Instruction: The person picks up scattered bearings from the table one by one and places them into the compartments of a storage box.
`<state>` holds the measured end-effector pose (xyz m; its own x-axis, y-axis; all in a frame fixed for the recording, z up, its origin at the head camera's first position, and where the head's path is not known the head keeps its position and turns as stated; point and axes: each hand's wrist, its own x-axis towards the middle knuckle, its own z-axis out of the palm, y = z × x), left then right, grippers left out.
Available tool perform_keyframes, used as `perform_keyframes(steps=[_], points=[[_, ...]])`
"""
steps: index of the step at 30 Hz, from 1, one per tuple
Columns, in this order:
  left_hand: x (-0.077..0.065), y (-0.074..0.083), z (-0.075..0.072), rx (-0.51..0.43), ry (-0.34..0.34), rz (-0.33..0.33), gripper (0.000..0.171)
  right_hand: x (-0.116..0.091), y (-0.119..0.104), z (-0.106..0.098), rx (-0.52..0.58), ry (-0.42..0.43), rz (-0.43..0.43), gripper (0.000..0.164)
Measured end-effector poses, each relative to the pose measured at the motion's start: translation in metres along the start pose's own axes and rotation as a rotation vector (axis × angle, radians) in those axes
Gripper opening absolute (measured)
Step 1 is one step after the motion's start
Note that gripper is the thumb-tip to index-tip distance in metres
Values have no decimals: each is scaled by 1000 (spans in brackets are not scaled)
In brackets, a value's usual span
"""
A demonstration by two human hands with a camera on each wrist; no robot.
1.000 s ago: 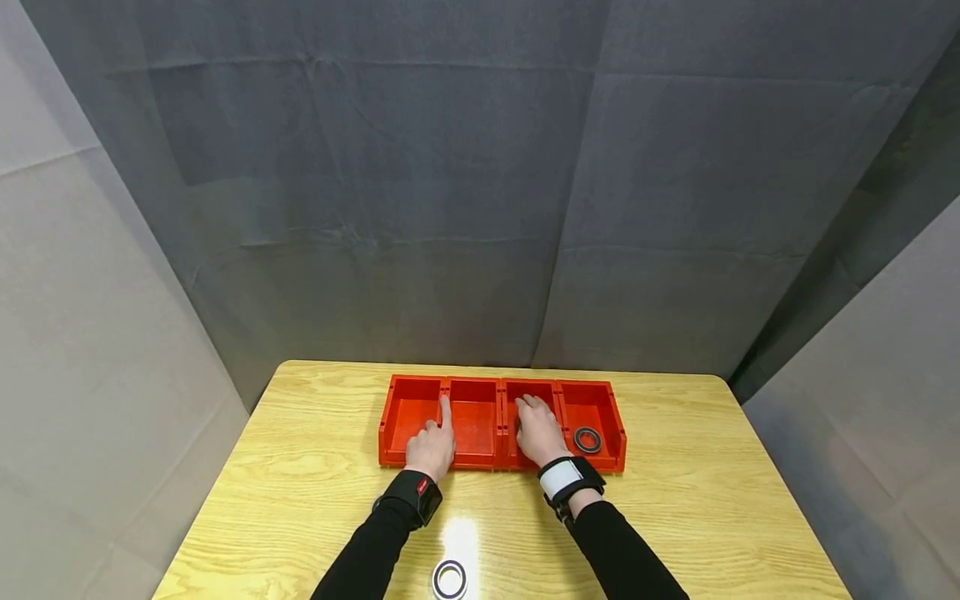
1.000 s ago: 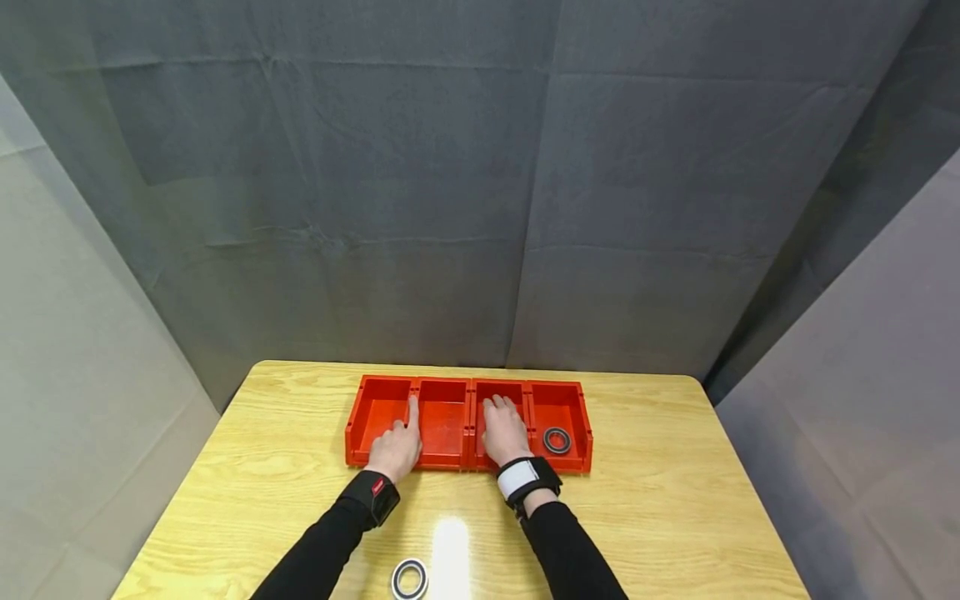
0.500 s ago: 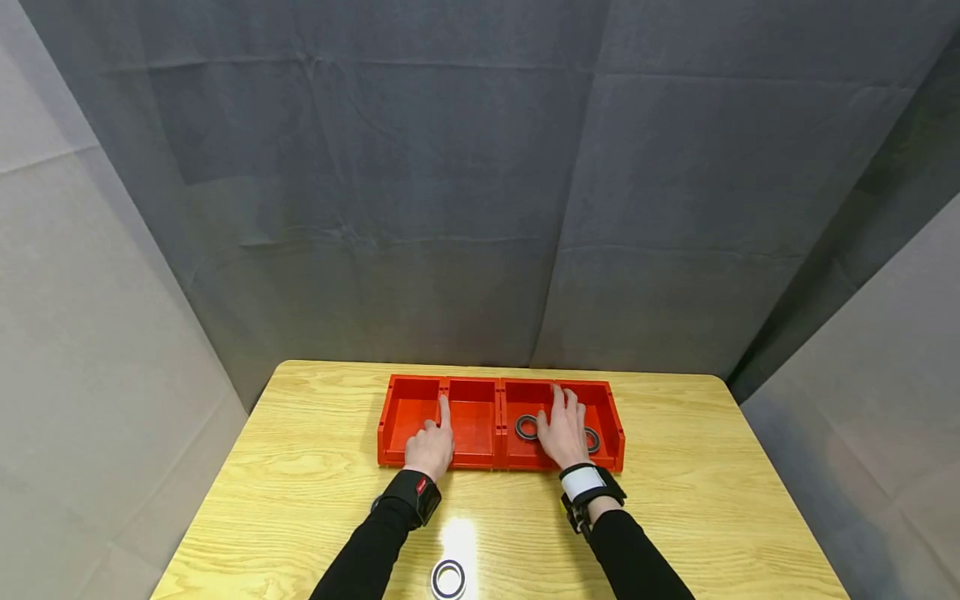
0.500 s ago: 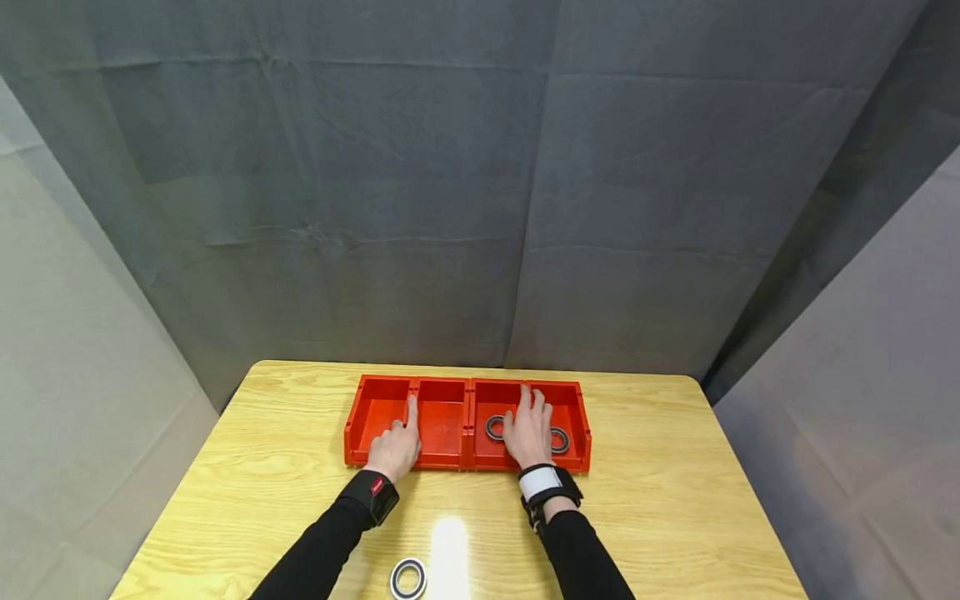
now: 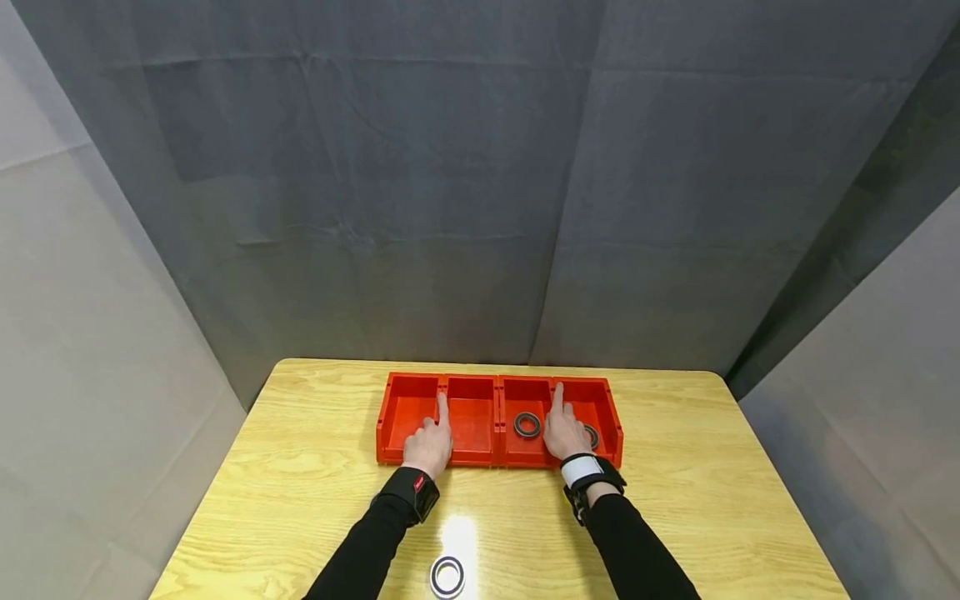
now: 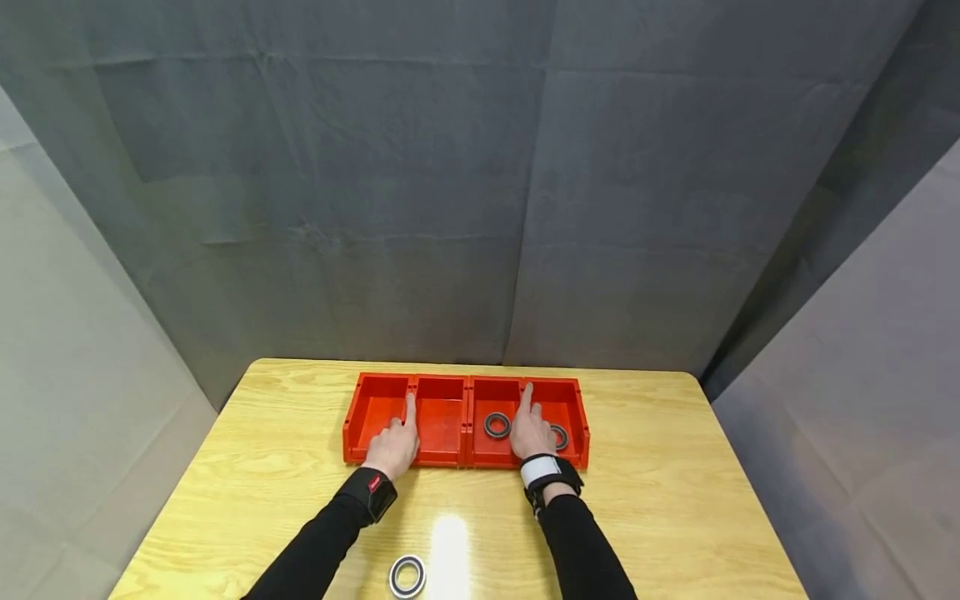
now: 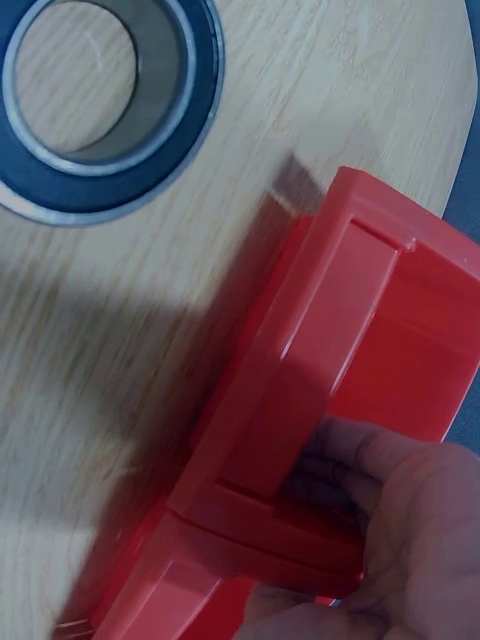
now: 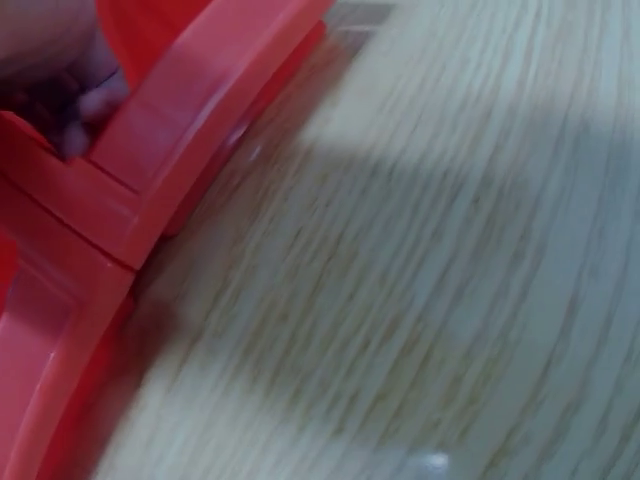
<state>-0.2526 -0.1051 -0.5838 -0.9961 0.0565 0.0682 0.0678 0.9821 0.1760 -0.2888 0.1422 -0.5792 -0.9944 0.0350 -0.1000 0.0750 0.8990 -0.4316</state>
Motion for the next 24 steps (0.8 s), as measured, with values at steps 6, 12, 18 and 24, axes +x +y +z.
perform_keyframes(steps=[6,12,18,24], points=[[2,-1,-9,-62,-76,-27,71,4,2,0,-92,-6,11,73],[-5,-7,-21,-84,-35,34,71,4,-2,0,-113,-30,26,75],[-16,-15,-30,-127,55,206,69,3,-3,-1,-112,-43,22,74],[-41,-20,-39,-184,-8,423,66,1,-1,-2,-94,-51,18,73]])
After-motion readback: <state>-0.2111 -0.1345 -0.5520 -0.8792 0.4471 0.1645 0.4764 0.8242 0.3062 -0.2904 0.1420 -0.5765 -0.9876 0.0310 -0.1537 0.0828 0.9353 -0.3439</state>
